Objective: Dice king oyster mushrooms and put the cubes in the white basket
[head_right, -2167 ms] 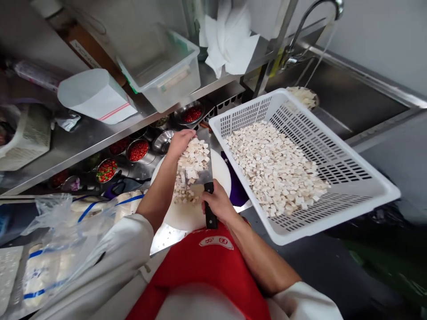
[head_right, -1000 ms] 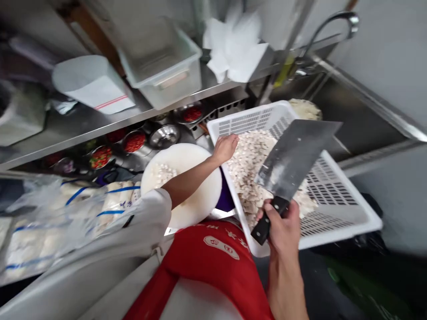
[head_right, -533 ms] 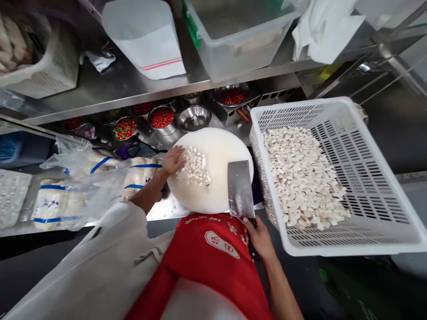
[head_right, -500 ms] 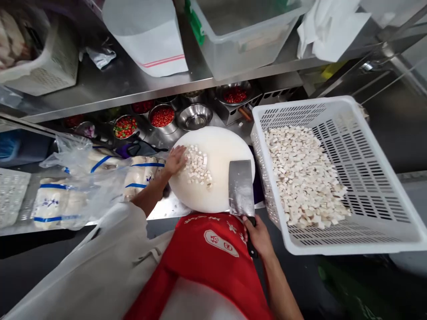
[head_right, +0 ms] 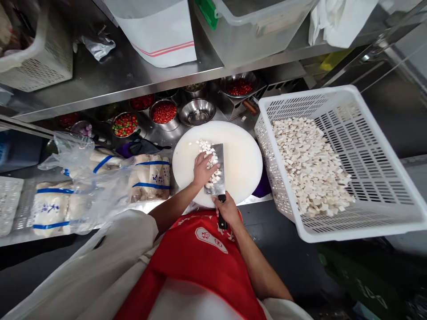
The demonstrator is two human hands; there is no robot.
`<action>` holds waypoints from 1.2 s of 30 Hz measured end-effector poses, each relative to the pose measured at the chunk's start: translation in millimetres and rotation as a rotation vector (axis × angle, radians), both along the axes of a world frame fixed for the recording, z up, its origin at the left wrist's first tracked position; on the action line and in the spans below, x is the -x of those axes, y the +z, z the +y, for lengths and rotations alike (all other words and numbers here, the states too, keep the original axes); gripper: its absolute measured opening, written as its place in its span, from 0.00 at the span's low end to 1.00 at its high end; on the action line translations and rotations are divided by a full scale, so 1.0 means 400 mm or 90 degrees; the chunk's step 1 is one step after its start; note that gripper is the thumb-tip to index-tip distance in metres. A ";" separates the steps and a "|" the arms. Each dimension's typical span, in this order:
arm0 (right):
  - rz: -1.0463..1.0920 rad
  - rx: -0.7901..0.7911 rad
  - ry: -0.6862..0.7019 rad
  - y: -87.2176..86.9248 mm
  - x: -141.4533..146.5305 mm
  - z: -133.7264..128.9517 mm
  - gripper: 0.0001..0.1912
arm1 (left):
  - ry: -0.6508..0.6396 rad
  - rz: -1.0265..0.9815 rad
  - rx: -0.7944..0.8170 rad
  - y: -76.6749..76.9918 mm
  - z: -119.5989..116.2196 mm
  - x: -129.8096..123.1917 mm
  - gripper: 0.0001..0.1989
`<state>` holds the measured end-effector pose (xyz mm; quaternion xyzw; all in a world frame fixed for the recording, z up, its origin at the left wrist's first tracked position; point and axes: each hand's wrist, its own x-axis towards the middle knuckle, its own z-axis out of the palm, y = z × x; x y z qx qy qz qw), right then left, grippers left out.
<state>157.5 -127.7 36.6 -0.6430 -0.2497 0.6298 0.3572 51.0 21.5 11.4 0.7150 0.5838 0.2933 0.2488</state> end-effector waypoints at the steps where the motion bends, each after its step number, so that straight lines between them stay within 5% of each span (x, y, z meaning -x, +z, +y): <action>1: 0.011 0.000 0.000 0.000 0.001 0.003 0.23 | 0.018 -0.014 0.006 0.002 0.001 -0.009 0.21; 6: 0.065 0.007 0.003 0.030 -0.053 -0.004 0.22 | 0.081 -0.049 0.016 0.040 -0.012 -0.053 0.16; 11: 0.105 -0.016 -0.003 0.111 -0.169 -0.026 0.19 | 0.054 -0.069 -0.022 0.154 -0.031 -0.161 0.16; 17: 0.060 -0.098 -0.105 0.224 -0.380 -0.020 0.19 | -0.087 -0.129 -0.108 0.321 0.034 -0.439 0.17; 21: 0.058 -0.123 -0.238 0.276 -0.544 0.026 0.21 | -0.249 -0.141 -0.067 0.367 0.105 -0.666 0.22; 24: 0.061 -0.130 -0.326 0.298 -0.660 0.070 0.22 | -0.437 -0.089 -0.034 0.346 0.115 -0.812 0.28; 28: 0.078 -0.136 -0.372 0.301 -0.772 0.088 0.19 | -0.660 0.062 -0.040 0.258 0.094 -0.964 0.25; 32: 0.113 -0.095 -0.376 0.291 -0.813 0.021 0.18 | -0.657 0.134 0.011 0.148 0.151 -1.063 0.24; 36: 0.129 -0.079 -0.387 0.290 -0.787 -0.084 0.18 | -0.547 0.187 0.070 0.089 0.288 -1.060 0.20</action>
